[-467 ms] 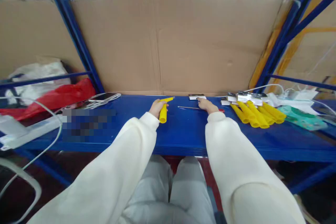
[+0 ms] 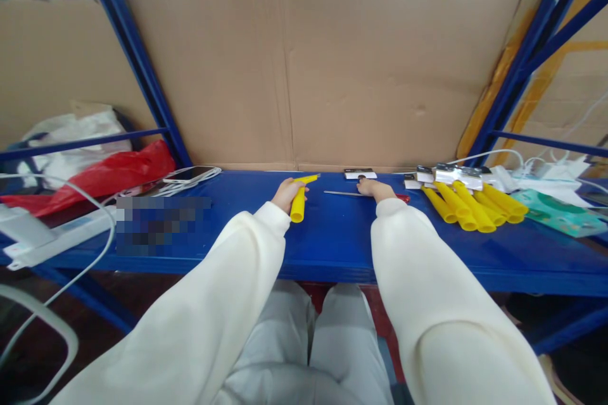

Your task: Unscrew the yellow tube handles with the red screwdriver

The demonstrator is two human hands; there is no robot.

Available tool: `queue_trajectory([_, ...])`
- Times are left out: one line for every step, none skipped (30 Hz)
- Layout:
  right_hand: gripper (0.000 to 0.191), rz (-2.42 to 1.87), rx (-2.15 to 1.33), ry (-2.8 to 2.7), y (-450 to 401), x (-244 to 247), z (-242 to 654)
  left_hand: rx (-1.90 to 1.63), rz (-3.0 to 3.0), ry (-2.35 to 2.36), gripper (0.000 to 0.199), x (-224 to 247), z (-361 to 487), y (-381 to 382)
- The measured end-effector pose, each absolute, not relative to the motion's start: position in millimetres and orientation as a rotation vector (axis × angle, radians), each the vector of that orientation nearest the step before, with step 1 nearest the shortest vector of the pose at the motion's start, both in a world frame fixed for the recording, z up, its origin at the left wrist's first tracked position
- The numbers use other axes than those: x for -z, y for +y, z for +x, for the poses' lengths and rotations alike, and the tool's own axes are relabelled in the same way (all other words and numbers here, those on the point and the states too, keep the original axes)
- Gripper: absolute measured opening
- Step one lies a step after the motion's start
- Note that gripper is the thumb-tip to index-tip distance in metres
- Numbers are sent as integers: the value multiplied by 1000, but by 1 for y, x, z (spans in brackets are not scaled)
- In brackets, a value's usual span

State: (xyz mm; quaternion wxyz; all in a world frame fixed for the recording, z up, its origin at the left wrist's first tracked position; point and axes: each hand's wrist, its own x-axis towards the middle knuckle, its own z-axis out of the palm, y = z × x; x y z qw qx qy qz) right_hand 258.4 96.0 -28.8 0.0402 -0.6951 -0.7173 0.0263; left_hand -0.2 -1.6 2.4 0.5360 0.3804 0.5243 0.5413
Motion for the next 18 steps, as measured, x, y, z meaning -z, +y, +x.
queue_trajectory([54, -2191, -99, -2169, 93, 26, 257, -1289, 908, 1247, 70, -2, 0, -1])
queue_trajectory([53, -2260, -119, -2139, 90, 23, 256, -1287, 914, 1243, 70, -2, -1, -1])
queue_trajectory([53, -2322, -138, -2110, 86, 20, 255, -1284, 917, 1241, 70, -1, -1, 0])
queue_trajectory([52, -2380, -158, -2082, 82, 18, 254, -1282, 919, 1241, 69, -1, -1, 0])
queue_trajectory([52, -2420, -177, -2062, 78, 16, 254, -1281, 919, 1241, 69, 0, -2, 1])
queue_trajectory([51, -2444, -196, -2049, 75, 14, 254, -1278, 919, 1243, 69, 0, -2, 2])
queue_trajectory([51, -2454, -212, -2042, 72, 13, 254, -1278, 919, 1245, 68, 0, -2, 3])
queue_trajectory([50, -2450, -221, -2040, 69, 12, 254, -1280, 918, 1246, 66, 1, -2, 3])
queue_trajectory([50, -2439, -223, -2039, 67, 11, 255, -1283, 919, 1245, 63, 1, -2, 3])
queue_trajectory([48, -2428, -221, -2037, 66, 11, 255, -1286, 920, 1244, 60, 0, -2, 3])
queue_trajectory([48, -2421, -223, -2034, 65, 11, 255, -1288, 919, 1245, 58, 0, -2, 3])
queue_trajectory([47, -2421, -232, -2030, 64, 11, 255, -1286, 917, 1247, 56, -1, -1, 2])
queue_trajectory([47, -2421, -237, -2029, 64, 10, 255, -1283, 918, 1250, 54, -1, -1, 2])
queue_trajectory([47, -2423, -238, -2031, 64, 10, 255, -1279, 921, 1254, 52, -2, -1, 1])
queue_trajectory([47, -2423, -232, -2035, 63, 10, 254, -1274, 926, 1257, 50, -2, -1, 0])
queue_trajectory([48, -2422, -222, -2040, 63, 10, 254, -1272, 931, 1259, 48, -3, -1, 0])
queue_trajectory([48, -2419, -211, -2046, 63, 10, 254, -1272, 937, 1259, 46, -3, -1, -1])
queue_trajectory([49, -2412, -202, -2052, 63, 10, 253, -1270, 939, 1258, 45, -3, -1, -1])
